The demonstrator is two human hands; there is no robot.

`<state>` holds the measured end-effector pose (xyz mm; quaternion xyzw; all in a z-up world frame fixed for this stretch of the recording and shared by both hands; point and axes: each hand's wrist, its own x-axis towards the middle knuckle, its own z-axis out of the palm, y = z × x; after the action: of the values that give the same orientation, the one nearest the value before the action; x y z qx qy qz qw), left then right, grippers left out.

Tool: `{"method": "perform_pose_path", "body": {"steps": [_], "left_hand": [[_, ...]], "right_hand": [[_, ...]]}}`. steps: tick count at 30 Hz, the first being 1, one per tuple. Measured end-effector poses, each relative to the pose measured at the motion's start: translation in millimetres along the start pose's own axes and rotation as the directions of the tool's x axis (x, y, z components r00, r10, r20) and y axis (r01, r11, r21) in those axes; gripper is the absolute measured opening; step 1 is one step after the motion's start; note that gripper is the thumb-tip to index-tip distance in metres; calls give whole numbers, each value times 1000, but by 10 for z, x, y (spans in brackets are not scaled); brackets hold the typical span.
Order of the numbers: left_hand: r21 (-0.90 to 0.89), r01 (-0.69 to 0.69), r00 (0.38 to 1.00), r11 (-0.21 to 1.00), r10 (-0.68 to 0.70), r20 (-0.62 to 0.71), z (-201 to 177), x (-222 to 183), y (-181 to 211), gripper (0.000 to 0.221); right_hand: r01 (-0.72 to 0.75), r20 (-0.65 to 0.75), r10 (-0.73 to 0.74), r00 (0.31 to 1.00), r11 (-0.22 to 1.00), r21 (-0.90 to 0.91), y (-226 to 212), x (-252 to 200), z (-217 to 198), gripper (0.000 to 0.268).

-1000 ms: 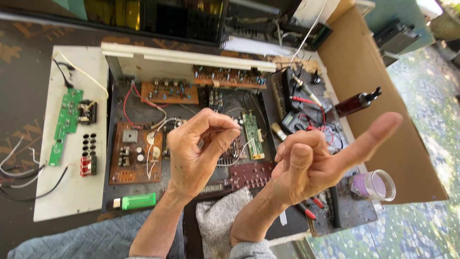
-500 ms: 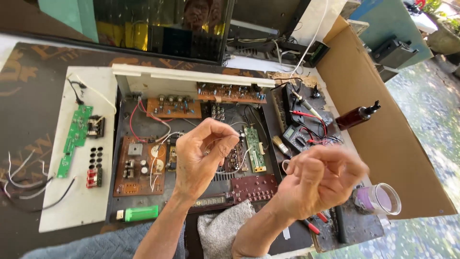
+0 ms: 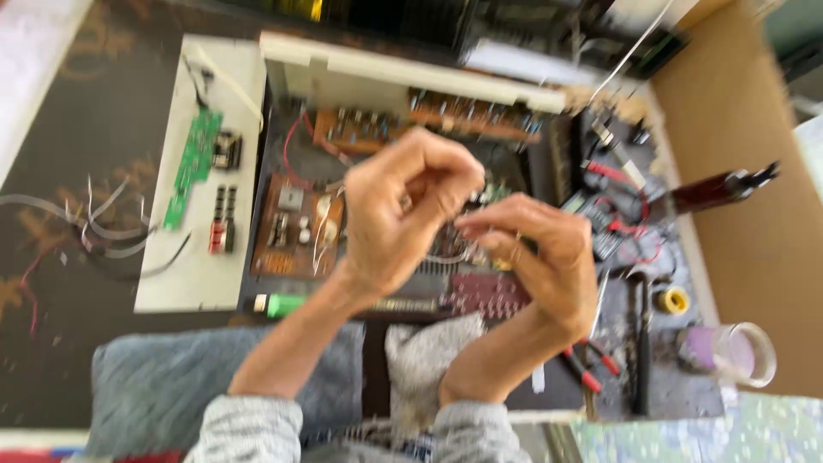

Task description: Repairing an electronic device by twisting wires and inspecting internal circuit boards

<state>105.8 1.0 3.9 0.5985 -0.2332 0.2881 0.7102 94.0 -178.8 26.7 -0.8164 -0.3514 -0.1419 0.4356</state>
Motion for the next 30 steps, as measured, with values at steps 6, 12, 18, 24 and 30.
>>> {"method": "perform_pose_path", "body": {"steps": [6, 12, 18, 24, 30], "left_hand": [[-210, 262, 963, 942, -241, 123, -440, -27, -30, 9], [179, 130, 968, 975, -164, 191, -475, -35, -55, 8], [89, 141, 954, 986, -159, 255, -438, -30, 72, 9], [68, 173, 952, 983, -184, 245, -462, -25, 103, 8], [150, 34, 978, 988, -64, 198, -426, -73, 31, 10]], "right_hand": [[28, 35, -25, 999, 997, -76, -30, 129, 176, 9], [32, -175, -68, 982, 979, -202, 80, 213, 352, 10], [59, -216, -107, 970, 975, -216, 9, 277, 490, 15], [63, -223, -116, 968, 971, -231, -27, 285, 509, 14], [99, -249, -160, 955, 966, -239, 34, 260, 493, 12]]}}
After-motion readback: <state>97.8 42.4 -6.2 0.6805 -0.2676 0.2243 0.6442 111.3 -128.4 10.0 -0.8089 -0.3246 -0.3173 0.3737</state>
